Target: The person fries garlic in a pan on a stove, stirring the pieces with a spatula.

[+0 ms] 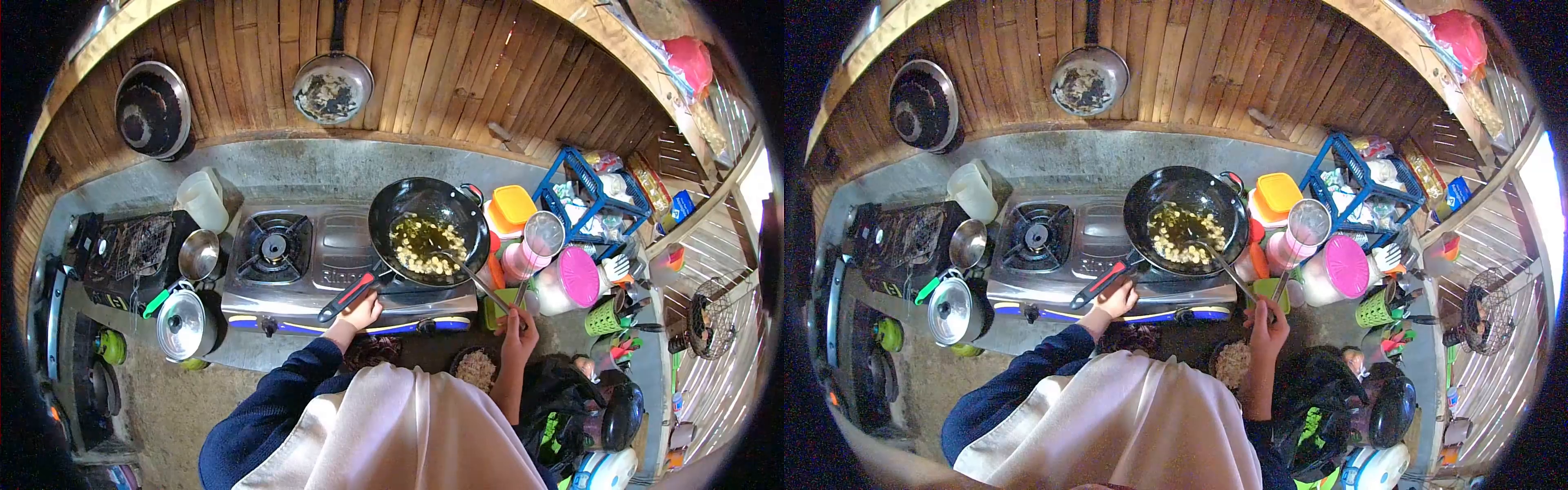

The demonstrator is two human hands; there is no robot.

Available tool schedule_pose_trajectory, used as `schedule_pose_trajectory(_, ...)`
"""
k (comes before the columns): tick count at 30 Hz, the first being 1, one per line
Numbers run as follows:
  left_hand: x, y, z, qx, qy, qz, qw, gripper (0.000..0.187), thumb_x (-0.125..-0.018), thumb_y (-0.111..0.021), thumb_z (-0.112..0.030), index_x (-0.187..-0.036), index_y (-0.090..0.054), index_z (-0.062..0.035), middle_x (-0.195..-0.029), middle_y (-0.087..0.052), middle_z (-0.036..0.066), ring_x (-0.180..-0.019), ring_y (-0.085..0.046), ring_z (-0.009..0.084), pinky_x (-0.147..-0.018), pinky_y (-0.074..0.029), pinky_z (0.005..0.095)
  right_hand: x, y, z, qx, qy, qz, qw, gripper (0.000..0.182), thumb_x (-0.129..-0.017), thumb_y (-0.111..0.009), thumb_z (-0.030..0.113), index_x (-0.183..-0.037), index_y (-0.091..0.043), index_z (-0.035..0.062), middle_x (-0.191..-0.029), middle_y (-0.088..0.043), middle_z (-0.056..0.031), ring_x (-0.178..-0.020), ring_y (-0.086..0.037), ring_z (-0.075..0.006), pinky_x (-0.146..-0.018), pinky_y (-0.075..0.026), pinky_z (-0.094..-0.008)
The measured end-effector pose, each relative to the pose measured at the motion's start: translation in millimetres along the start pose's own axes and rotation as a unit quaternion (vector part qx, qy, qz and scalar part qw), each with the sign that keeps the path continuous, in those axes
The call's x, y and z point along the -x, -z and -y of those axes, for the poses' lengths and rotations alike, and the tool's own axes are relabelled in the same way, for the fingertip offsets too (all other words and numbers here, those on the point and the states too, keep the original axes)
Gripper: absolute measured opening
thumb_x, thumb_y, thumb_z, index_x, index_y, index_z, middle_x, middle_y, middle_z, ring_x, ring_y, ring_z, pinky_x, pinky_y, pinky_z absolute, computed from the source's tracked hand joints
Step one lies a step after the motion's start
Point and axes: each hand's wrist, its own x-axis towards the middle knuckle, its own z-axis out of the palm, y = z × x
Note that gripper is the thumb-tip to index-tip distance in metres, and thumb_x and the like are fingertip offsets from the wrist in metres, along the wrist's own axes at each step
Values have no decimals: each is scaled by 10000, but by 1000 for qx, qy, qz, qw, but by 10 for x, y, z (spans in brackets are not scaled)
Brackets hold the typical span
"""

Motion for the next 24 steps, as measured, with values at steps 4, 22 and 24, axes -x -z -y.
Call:
schedule_pose_trajectory(4, 5, -51, 39, 2, -10, -8, 1000, 240, -760, -502, -249, -778, -560, -17, -818, -547, 178, -788, -546, 339, -717, -439, 424, -5, 89, 25, -16, 44, -28, 998, 220, -893, -509, 156, -942, -574, -48, -641, -572, -74, -476, -475, -81, -447, -385, -198)
schedule_pose_trajectory(22, 6, -58, 54, -7, -31, -35, 999, 235, -757, -502, -248, -776, -557, -21, -783, -547, 165, -747, -549, 341, -679, -444, 418, -122, -288, -205, -24, -11, 77, 997, 265, -890, -503, 153, -1089, -521, -21, -809, -612, -106, -522, -510, -78, -454, -445, -203)
schedule_pose_trajectory(24, 5, -64, 52, -6, -23, -16, 1000, 237, -760, -502, -247, -789, -559, -19, -792, -548, 166, -763, -550, 338, -688, -446, 419, -154, -354, -269, -29, -21, 86, 996, 273, -891, -499, 148, -1105, -507, -22, -821, -613, -102, -522, -510, -79, -455, -448, -205)
